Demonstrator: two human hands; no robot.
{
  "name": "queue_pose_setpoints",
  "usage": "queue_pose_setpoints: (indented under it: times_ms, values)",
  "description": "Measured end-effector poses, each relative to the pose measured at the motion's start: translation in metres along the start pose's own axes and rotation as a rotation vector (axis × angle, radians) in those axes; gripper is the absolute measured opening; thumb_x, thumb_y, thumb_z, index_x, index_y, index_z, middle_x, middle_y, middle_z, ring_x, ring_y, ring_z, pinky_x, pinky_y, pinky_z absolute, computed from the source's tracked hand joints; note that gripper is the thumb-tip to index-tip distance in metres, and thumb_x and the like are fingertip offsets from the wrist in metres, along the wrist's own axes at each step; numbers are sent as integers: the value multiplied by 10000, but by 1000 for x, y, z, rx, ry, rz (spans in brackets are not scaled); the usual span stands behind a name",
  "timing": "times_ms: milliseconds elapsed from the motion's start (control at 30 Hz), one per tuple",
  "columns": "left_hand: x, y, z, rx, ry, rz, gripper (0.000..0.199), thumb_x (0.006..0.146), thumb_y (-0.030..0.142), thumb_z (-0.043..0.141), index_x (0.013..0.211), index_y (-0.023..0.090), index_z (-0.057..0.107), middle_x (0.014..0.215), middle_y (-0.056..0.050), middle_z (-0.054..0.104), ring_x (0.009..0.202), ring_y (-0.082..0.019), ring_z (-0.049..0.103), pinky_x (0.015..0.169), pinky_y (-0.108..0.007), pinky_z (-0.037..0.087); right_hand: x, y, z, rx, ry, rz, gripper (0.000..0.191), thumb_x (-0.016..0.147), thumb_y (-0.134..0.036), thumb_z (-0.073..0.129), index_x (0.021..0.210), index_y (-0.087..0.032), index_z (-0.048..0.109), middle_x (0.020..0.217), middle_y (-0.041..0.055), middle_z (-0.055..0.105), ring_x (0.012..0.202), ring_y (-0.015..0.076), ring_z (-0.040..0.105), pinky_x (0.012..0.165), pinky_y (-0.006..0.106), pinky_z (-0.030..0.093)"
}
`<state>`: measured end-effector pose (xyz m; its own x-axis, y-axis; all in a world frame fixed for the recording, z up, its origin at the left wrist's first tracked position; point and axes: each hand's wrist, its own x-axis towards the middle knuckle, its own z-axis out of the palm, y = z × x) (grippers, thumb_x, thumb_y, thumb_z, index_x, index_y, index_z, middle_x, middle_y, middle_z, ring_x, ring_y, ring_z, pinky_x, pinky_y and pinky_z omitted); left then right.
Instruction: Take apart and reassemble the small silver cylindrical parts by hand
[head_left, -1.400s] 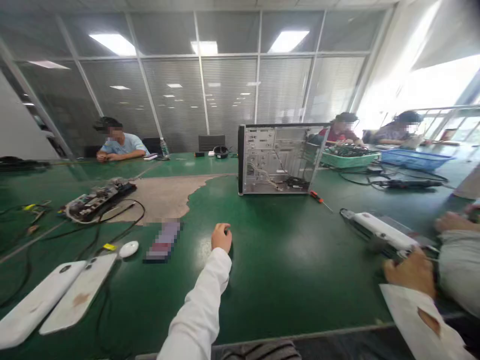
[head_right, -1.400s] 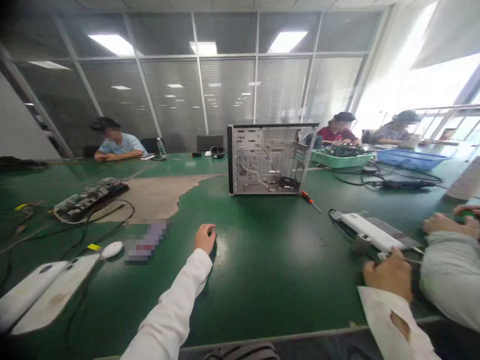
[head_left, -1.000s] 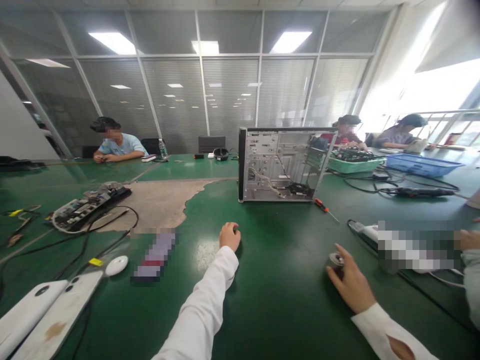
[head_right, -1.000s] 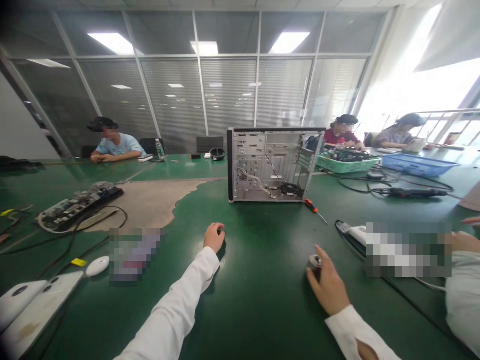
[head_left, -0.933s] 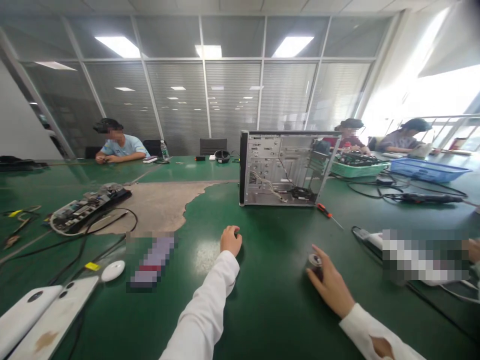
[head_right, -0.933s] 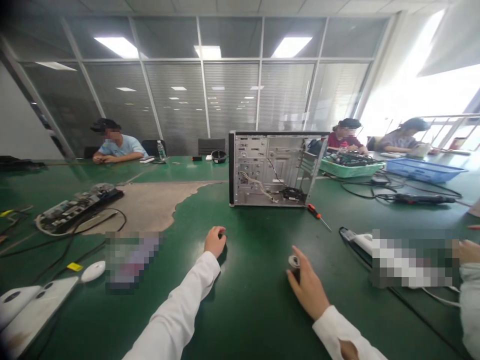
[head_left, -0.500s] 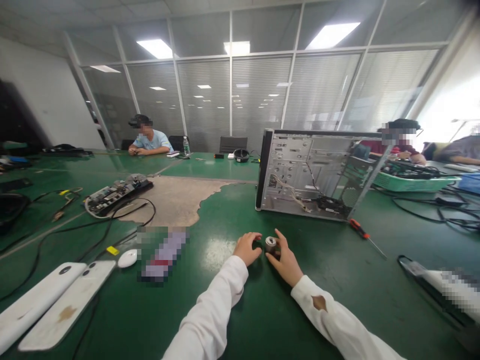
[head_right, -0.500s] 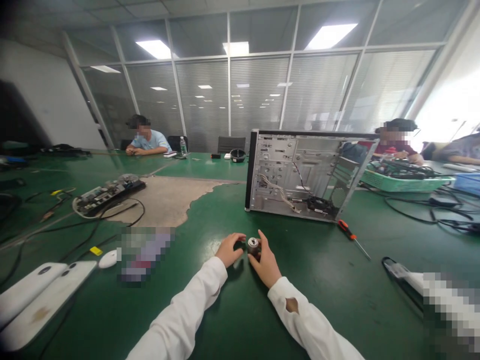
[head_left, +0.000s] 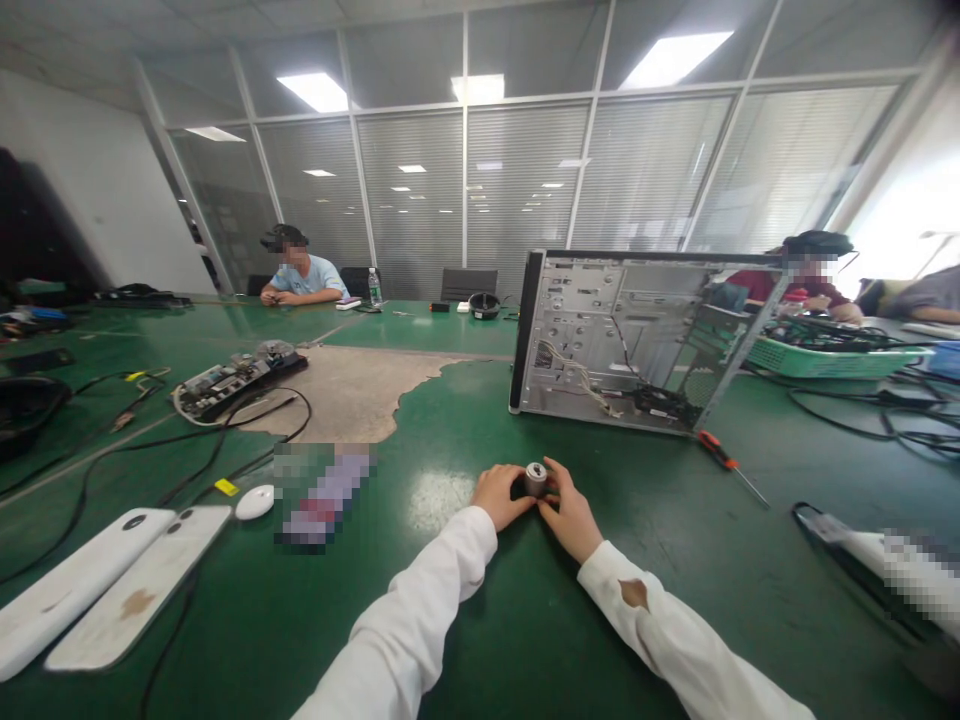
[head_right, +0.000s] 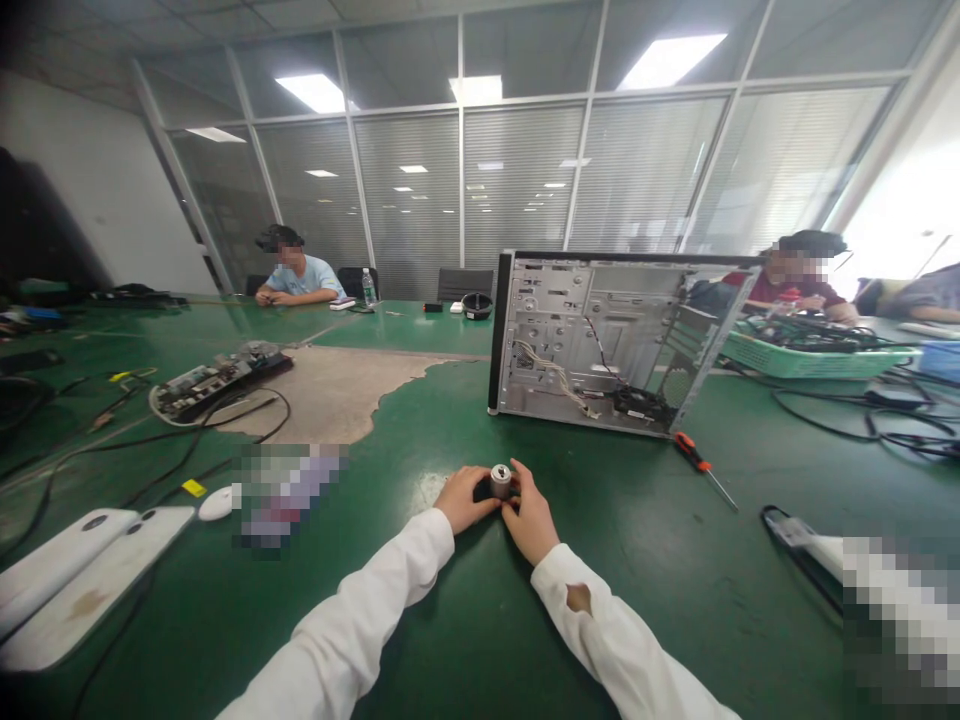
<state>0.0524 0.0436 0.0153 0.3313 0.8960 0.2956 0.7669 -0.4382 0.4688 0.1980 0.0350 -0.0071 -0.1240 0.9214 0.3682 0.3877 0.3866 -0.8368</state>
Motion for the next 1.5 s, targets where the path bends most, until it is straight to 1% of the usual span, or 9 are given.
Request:
queue_pose_setpoints:
  times_ms: [167,467,633,767,867,967,1300,1500]
  values:
    - [3,-1,1,-10,5,2,341,640,373,556,950,238,509,937,-2,567,898,-191,472,767,-307,373,-2,-3,-2,2,2,-11,563,620,-93,427,1159,-202,303,1044,56,512,955,165,505,769,313,469]
    - [0,2,-4,-40,-22,-15,365,605,380,592,932,234,525,922,-6,573,899,-199,474,781,-311,367,-4,-6,-6,17,-24,-27,540,608,-84,426,1126,-206,337,1032,51,520,924,168,518,749,319,472]
    - [0,1,-2,-16,-25,6,389,596,416,590,928,226,523,929,-13,567,908,-201,469,782,-312,362,-6,-6,-8,41,-43,-28,535,610,-78,419,1123,-204,340,1025,49,521,920,157,518,751,305,471]
    - [0,1,-2,9,-43,30,397,589,436,587,914,216,519,918,-18,561,908,-204,466,768,-310,362,-11,-10,-11,63,-54,-33,523,615,-86,424,1120,-201,349,1005,49,525,904,152,524,724,291,482]
    - [0,2,-2,15,-48,55,402,597,423,584,933,216,506,930,-17,554,915,-206,459,769,-308,359,-12,-14,-12,58,-47,-41,510,620,-101,435,1114,-198,362,1015,51,521,915,158,520,715,287,483]
    - [0,2,-2,16,-64,50,399,607,401,579,954,222,496,949,-18,547,926,-206,451,783,-312,350,-12,-17,-12,42,-48,-52,493,624,-118,447,1106,-197,376,1045,54,508,941,165,506,719,286,479]
    - [-2,5,-1,32,-82,43,365,619,384,568,939,226,493,956,-19,535,934,-212,437,789,-317,340,-13,-13,-12,-9,-59,-69,466,652,-150,450,1109,-205,382,1052,49,496,949,170,496,741,301,468]
    - [-2,4,0,42,-72,73,348,634,372,557,941,221,491,936,-20,537,914,-206,441,772,-309,346,-13,-14,-12,-20,-61,-69,458,665,-166,453,1114,-209,374,1054,49,492,939,172,496,740,306,465]
